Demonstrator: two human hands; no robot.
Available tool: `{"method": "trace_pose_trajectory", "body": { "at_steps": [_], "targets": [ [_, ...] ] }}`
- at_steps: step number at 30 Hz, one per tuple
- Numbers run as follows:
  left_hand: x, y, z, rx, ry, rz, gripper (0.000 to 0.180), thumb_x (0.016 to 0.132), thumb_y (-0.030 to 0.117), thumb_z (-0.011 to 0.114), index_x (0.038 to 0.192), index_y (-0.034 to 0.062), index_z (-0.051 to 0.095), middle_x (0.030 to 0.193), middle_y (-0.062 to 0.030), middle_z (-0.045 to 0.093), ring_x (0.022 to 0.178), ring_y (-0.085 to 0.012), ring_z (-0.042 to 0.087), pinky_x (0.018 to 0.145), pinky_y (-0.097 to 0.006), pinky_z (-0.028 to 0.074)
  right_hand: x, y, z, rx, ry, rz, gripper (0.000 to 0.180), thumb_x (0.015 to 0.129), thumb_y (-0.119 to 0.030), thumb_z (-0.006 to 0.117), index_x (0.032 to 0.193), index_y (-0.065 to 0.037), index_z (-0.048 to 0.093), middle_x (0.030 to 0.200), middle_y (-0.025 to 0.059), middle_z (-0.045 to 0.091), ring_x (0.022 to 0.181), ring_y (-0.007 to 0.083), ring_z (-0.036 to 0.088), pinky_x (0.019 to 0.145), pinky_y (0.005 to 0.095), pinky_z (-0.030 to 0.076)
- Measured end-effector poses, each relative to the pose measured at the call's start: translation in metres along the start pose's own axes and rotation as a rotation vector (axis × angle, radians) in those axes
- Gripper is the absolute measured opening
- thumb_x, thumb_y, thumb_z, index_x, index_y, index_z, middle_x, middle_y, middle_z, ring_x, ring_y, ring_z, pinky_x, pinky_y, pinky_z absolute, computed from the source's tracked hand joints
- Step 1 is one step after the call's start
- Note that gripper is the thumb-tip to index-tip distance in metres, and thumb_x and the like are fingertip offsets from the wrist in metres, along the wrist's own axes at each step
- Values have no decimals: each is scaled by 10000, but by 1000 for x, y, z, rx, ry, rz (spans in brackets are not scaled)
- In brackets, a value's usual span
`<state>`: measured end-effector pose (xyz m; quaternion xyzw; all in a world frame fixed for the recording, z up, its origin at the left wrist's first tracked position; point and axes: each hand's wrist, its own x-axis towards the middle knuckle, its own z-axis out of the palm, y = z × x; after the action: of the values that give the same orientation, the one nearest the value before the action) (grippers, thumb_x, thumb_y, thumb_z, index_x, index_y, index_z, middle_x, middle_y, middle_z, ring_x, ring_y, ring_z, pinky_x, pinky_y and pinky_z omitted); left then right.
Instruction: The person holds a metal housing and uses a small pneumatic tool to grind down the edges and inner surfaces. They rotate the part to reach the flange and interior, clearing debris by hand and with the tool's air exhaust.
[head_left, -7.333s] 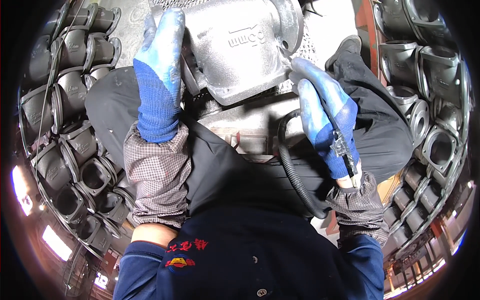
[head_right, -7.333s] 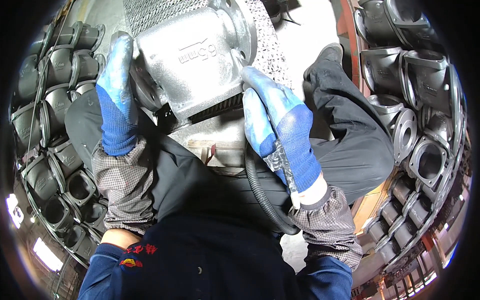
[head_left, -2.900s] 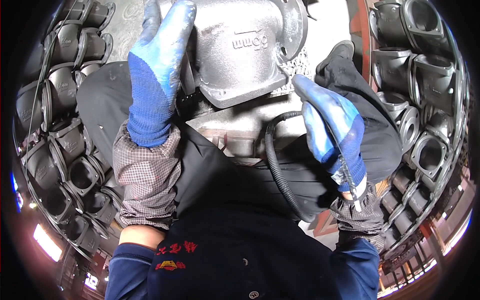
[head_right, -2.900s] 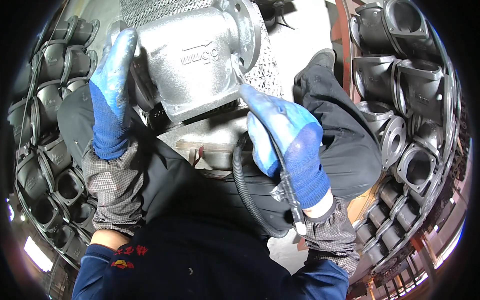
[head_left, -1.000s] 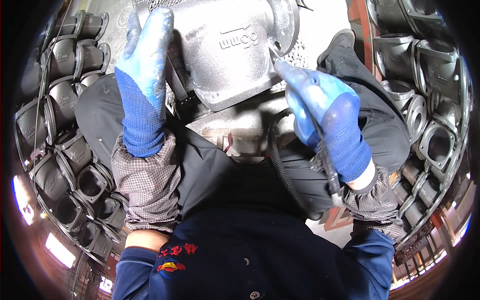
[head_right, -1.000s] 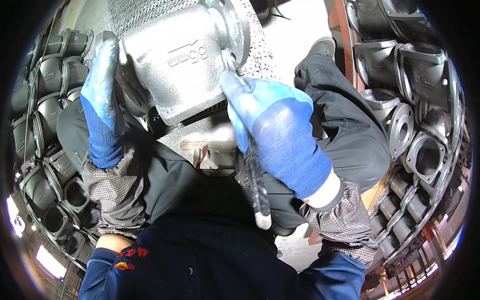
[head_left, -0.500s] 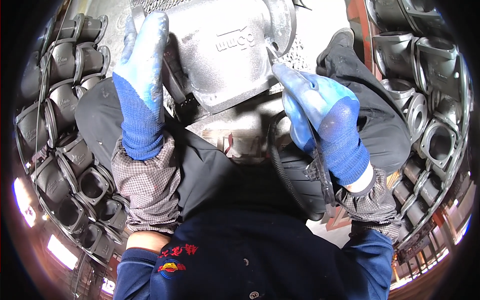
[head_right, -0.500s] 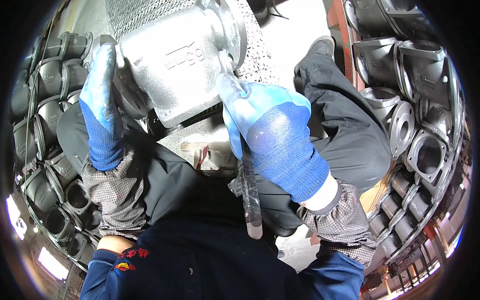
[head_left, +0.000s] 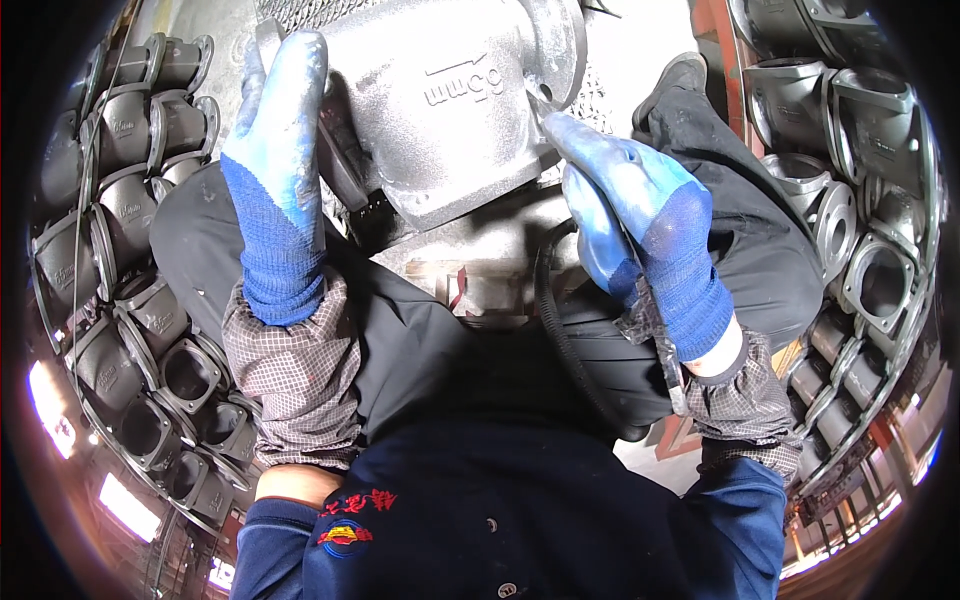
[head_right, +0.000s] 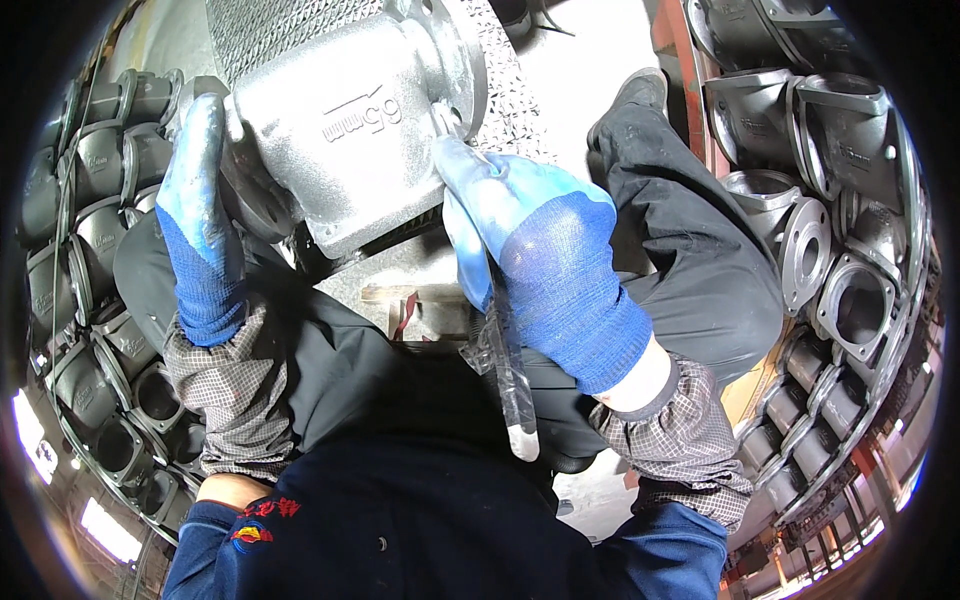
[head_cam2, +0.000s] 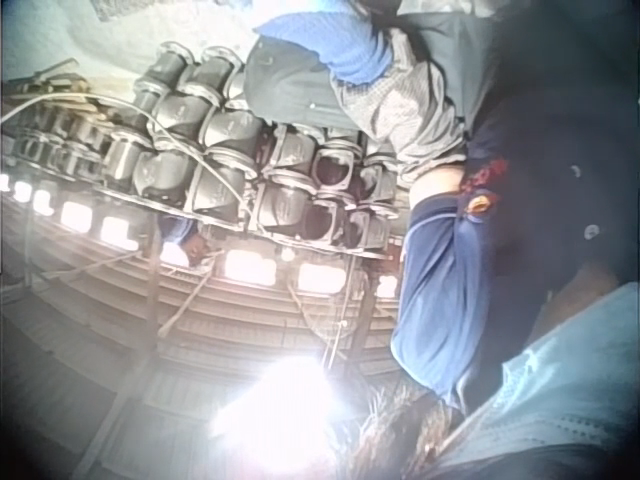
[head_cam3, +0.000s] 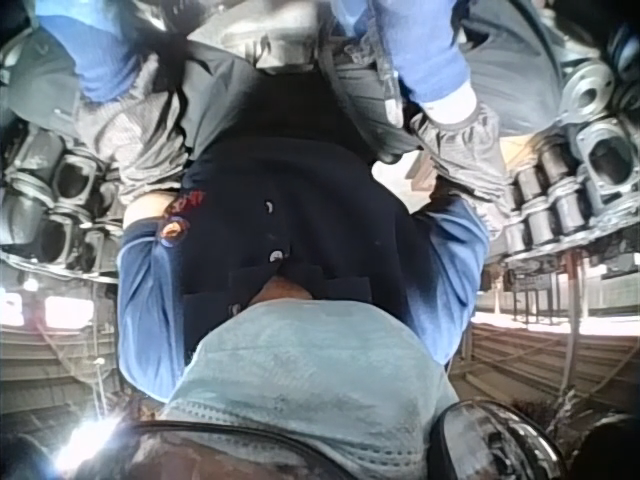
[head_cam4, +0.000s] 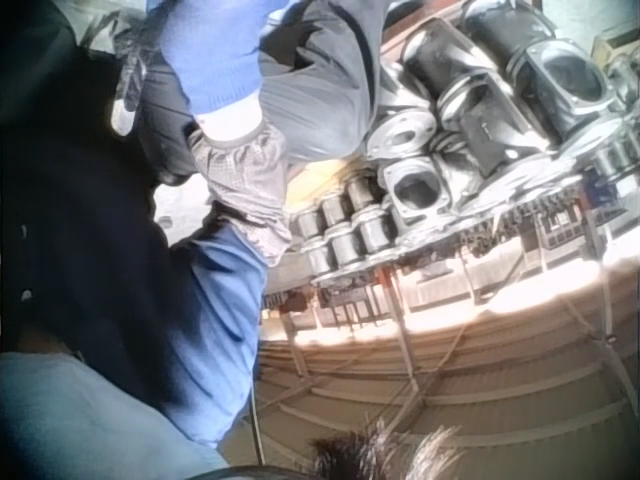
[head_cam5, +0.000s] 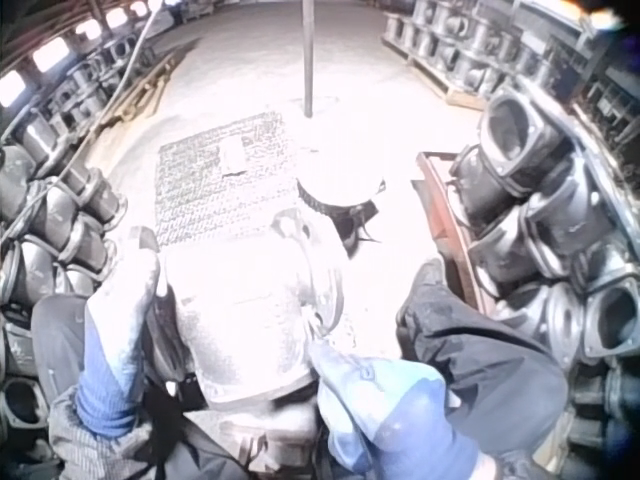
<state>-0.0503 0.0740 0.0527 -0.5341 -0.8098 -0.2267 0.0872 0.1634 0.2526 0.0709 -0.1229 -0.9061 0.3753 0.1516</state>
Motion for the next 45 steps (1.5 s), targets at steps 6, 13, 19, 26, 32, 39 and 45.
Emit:
{"method": "trace_pose_trajectory", "body": {
  "at_steps": [6,13,19,26,32,39,45],
  "targets": [
    [2,0,1,30,12,27,391,944,61,431,1324,-9,492,1296,-215,546,1220,-347,523,1037,-404,414,-3,0,7,-92,-160,126,326,782,-50,649,1105,-10,639,731,92,625,615,218,627,569,305,503],
    [5,-5,8,74,190,210,400,861,1,549,1259,25,563,1071,-172,660,943,-300,664,818,-350,534,-4,0,15,-320,-189,14,340,738,-61,661,1077,-35,649,728,109,639,640,274,644,581,329,521],
    [0,-3,-5,61,30,78,393,933,69,451,1308,-42,492,1270,-217,563,1205,-351,536,1034,-411,415,1,-3,2,-160,-213,17,387,754,35,611,1139,-1,625,699,43,602,597,158,598,547,250,474],
    [-1,-4,1,-52,18,44,389,937,66,443,1310,-30,495,1276,-219,558,1213,-344,531,1037,-406,413,0,9,7,47,0,49,326,830,72,570,1147,18,621,913,121,664,772,180,651,683,249,505],
    [-1,-5,0,-34,20,45,397,941,68,441,1327,-14,484,1291,-217,548,1217,-340,528,1030,-402,424,2,17,13,-84,171,-27,459,734,-47,645,1189,-45,589,951,150,665,860,298,656,729,363,543],
    [-1,-5,1,-48,15,48,392,951,70,435,1336,17,488,1308,-203,539,1220,-331,527,1027,-400,431,7,9,17,150,196,317,248,855,-94,591,1093,-41,636,1012,165,675,920,321,666,809,375,541],
    [-2,-6,4,-5,9,13,396,955,72,428,1344,20,480,1315,-190,538,1224,-325,524,1037,-394,424,8,10,10,-18,152,144,352,785,-58,629,1136,-38,619,1026,170,668,895,313,671,794,364,546]
  ]
}}
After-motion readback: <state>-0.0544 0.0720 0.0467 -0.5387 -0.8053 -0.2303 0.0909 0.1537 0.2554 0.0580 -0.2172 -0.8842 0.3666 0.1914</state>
